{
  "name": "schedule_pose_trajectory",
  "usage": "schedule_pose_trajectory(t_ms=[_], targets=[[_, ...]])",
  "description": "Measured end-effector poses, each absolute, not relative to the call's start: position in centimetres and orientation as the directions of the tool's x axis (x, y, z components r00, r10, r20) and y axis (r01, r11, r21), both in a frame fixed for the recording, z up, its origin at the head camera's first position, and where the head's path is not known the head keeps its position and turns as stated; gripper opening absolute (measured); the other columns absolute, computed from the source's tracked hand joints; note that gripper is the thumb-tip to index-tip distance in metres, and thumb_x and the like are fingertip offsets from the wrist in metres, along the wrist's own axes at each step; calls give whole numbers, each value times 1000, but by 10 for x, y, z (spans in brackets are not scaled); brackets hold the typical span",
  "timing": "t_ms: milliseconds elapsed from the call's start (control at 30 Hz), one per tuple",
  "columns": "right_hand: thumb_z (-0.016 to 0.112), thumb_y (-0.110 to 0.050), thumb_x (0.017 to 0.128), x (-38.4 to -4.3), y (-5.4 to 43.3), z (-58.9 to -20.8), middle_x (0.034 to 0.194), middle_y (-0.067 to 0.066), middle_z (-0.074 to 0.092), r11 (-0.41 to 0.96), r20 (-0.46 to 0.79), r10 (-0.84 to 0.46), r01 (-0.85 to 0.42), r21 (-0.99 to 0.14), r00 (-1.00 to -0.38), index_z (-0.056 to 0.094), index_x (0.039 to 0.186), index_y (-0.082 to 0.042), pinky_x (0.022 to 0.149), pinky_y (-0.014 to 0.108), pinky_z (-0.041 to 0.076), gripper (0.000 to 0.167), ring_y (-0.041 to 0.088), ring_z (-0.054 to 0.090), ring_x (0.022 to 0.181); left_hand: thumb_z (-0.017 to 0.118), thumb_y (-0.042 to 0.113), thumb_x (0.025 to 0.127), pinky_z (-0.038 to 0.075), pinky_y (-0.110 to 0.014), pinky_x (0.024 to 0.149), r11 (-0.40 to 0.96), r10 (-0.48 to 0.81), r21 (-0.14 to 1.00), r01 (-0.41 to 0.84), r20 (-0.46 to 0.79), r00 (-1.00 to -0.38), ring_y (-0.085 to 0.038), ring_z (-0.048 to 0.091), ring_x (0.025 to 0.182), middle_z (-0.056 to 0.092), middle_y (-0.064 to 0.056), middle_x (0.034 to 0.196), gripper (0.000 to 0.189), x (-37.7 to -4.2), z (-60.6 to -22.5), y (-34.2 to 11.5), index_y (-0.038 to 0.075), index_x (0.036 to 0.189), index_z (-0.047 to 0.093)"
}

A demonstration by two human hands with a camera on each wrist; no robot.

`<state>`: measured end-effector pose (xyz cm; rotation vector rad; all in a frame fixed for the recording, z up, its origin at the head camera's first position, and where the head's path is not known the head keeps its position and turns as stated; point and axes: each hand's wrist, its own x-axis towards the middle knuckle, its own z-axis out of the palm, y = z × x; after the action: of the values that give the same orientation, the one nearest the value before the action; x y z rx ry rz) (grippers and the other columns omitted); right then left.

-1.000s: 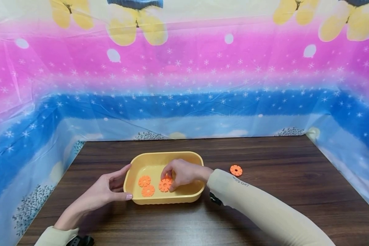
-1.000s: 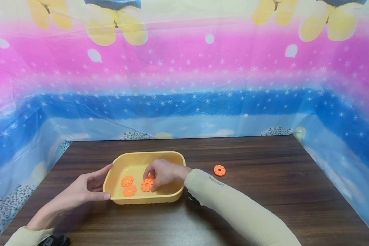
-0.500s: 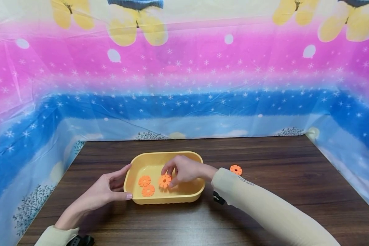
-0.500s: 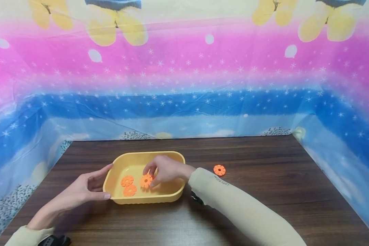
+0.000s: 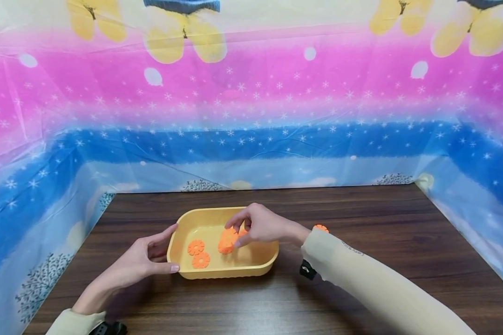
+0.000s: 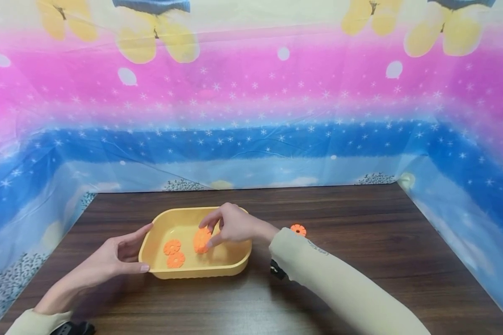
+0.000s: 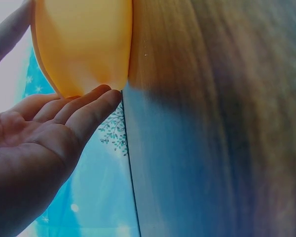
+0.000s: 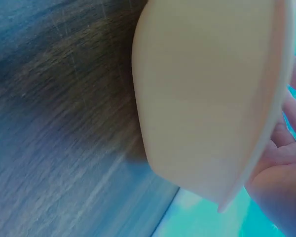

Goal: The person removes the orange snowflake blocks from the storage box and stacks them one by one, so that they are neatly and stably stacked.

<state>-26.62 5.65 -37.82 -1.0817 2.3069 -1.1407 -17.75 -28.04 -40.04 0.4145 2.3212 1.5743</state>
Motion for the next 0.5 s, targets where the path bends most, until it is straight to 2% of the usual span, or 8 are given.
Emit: schedule_pose_trajectory(t_ms=[167, 367, 500], targets=[[89, -11, 83, -264, 68, -372, 103, 10, 70, 359, 37, -726, -424, -831, -687, 77, 122, -13, 60, 25, 38, 40, 24, 46, 70, 85, 13, 88, 55, -34, 102, 357, 402, 931, 70, -86, -911, -46, 42, 144, 26, -28, 166, 102, -178, -400, -281, 4, 166, 20], [91, -16, 82, -264, 85, -369, 101, 2, 67, 386, 81, -686, -456, -802, -723, 79, 120, -18, 63, 26, 39, 40, 17, 47, 68, 85, 13, 88, 55, -35, 103, 375, 402, 923, 84, -80, -912, -46, 43, 143, 28, -29, 165, 102, -178, -400, -281, 3, 166, 21], [91, -18, 81, -264, 97, -368, 100, 8, 68, 390, 112, -669, -475, -788, -735, 79, 120, -18, 63, 26, 38, 40, 16, 46, 67, 85, 14, 88, 55, -34, 103, 374, 401, 924, 82, -81, -912, -46, 44, 143, 28, -29, 165, 102, -178, -400, -280, 4, 166, 21]])
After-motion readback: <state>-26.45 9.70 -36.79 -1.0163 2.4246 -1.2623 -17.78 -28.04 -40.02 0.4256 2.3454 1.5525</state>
